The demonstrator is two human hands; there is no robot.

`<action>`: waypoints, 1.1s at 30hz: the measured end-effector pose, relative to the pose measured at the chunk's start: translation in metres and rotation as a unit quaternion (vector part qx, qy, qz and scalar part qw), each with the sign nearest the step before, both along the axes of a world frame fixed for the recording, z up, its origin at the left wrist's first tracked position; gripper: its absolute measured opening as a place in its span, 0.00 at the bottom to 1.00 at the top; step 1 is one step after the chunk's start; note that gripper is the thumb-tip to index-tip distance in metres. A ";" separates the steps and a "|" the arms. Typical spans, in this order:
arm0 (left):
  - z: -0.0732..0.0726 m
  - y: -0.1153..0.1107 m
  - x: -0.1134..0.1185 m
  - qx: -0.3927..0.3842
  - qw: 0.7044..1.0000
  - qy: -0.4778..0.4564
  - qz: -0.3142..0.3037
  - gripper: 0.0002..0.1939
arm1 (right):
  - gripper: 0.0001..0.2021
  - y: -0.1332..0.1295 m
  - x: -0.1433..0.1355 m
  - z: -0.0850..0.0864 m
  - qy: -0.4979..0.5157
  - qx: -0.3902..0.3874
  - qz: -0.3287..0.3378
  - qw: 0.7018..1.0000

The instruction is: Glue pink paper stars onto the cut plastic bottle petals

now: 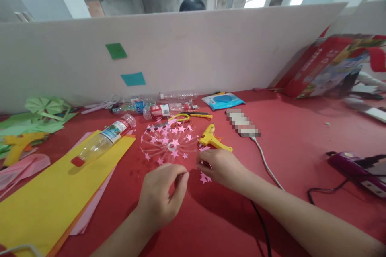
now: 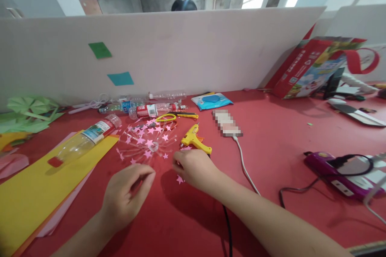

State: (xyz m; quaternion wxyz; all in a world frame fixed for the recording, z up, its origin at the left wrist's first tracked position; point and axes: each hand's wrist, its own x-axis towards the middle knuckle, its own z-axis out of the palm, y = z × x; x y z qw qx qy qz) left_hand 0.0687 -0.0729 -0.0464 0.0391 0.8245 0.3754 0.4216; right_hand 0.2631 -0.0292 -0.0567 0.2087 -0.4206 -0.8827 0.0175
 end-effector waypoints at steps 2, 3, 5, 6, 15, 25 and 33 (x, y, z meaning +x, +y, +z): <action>0.000 -0.002 0.003 -0.020 1.000 -0.003 -0.016 0.07 | 0.06 -0.008 0.000 0.007 0.105 0.032 0.045 0.993; 0.000 -0.003 0.005 -0.043 0.999 -0.008 -0.023 0.08 | 0.06 -0.013 -0.001 0.010 0.161 0.055 0.070 0.983; 0.000 -0.005 0.008 -0.117 0.992 -0.031 -0.042 0.13 | 0.06 -0.022 -0.004 0.014 0.233 0.097 0.111 0.961; 0.001 -0.006 0.010 -0.160 0.985 -0.047 -0.052 0.15 | 0.06 -0.026 -0.005 0.015 0.245 0.114 0.126 0.955; 0.001 -0.008 0.010 -0.317 0.934 -0.156 -0.056 0.18 | 0.11 -0.033 -0.014 0.014 0.281 0.035 0.159 0.946; 0.000 -0.004 0.011 -0.310 0.940 -0.133 -0.043 0.15 | 0.04 -0.031 -0.019 0.024 0.378 -0.301 0.048 0.874; 0.002 -0.004 0.003 -0.278 0.941 -0.190 -0.030 0.14 | 0.08 0.011 0.016 0.015 0.101 -0.043 -0.176 0.978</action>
